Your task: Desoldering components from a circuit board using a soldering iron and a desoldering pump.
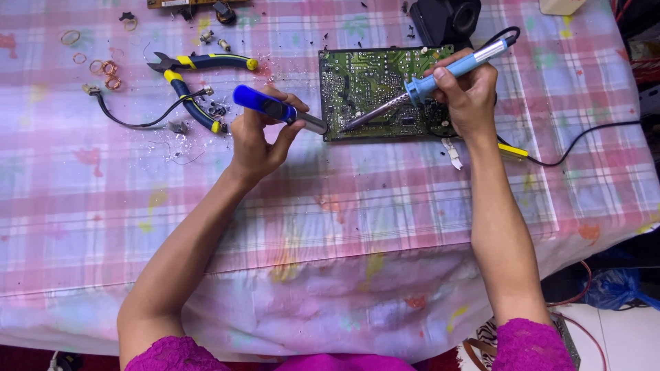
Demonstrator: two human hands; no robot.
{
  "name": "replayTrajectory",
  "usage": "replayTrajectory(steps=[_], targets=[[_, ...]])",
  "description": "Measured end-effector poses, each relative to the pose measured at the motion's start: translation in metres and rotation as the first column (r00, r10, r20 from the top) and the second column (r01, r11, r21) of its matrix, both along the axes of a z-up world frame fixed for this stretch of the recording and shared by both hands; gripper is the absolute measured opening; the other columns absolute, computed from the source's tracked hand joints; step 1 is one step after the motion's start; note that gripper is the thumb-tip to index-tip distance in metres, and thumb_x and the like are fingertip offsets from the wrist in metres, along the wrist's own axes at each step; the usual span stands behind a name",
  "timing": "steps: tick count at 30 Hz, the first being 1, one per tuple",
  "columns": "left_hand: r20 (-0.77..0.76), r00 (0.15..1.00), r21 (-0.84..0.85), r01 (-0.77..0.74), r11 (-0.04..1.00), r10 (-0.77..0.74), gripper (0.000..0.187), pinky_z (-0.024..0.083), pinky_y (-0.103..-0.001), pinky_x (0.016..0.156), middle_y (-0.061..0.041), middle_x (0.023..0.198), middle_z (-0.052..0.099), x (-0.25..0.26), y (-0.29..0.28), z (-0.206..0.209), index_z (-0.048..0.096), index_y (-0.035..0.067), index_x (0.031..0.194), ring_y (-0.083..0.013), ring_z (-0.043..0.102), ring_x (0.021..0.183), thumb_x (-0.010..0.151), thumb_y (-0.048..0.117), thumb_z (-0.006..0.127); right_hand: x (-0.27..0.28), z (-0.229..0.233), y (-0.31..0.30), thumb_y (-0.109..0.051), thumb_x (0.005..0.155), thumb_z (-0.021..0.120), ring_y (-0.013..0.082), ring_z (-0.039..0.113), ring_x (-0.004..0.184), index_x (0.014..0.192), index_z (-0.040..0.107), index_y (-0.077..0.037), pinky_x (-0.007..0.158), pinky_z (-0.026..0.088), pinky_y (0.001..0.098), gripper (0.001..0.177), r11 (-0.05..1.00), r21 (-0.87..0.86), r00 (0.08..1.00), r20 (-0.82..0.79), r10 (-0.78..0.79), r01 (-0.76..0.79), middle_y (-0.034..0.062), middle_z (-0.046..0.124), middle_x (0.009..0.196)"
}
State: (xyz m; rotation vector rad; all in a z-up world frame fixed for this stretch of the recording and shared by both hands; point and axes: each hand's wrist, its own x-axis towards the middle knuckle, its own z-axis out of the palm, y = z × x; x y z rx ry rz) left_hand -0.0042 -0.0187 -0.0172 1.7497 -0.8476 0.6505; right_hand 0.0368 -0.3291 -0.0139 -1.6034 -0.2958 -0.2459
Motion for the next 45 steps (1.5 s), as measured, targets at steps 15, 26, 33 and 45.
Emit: replayTrajectory(steps=[15, 26, 33, 45], targets=[[0.044, 0.999, -0.003, 0.006, 1.000, -0.006, 0.031, 0.056, -0.026, 0.064, -0.014, 0.094, 0.061, 0.002, -0.003, 0.007, 0.036, 0.000, 0.112, -0.0222, 0.065, 0.082, 0.092, 0.005, 0.059, 0.007, -0.017, 0.001, -0.026, 0.087, 0.064, 0.0130, 0.055, 0.058, 0.088, 0.052, -0.007, 0.044, 0.041, 0.0197, 0.023, 0.993, 0.074, 0.994, 0.054, -0.091, 0.087, 0.0133, 0.062, 0.079], [-0.007, 1.000, -0.017, -0.008, 1.000, 0.008, 0.032, 0.054, -0.026, 0.063, -0.015, 0.093, 0.062, 0.006, -0.002, 0.001, 0.036, -0.002, 0.111, -0.0231, 0.065, 0.081, 0.091, 0.007, 0.058, -0.001, -0.010, 0.005, -0.024, 0.087, 0.061, 0.0138, 0.054, 0.054, 0.087, 0.050, -0.006, 0.042, 0.041, 0.0200, 0.021, 0.988, 0.031, 0.987, 0.046, -0.153, 0.152, 0.0147, 0.061, 0.077], [-0.070, 0.997, -0.087, 0.009, 0.996, -0.015, 0.029, 0.049, -0.025, 0.060, -0.019, 0.090, 0.061, 0.010, -0.002, -0.004, 0.034, -0.001, 0.110, -0.0261, 0.064, 0.080, 0.092, 0.008, 0.055, -0.007, -0.009, 0.007, -0.021, 0.087, 0.061, 0.0178, 0.056, 0.055, 0.085, 0.050, -0.004, 0.042, 0.042, 0.0218, 0.020, 0.982, 0.053, 0.982, 0.049, -0.183, 0.180, 0.0170, 0.059, 0.075], [-0.082, 0.995, -0.111, 0.051, 0.993, -0.061, 0.027, 0.053, -0.030, 0.064, -0.022, 0.090, 0.059, 0.007, -0.002, -0.002, 0.033, -0.001, 0.108, -0.0320, 0.065, 0.084, 0.091, 0.004, 0.053, -0.013, -0.004, 0.007, -0.023, 0.089, 0.061, 0.0178, 0.056, 0.056, 0.086, 0.049, -0.004, 0.043, 0.043, 0.0216, 0.023, 0.986, 0.036, 0.982, 0.096, -0.163, 0.160, 0.0165, 0.059, 0.078]])
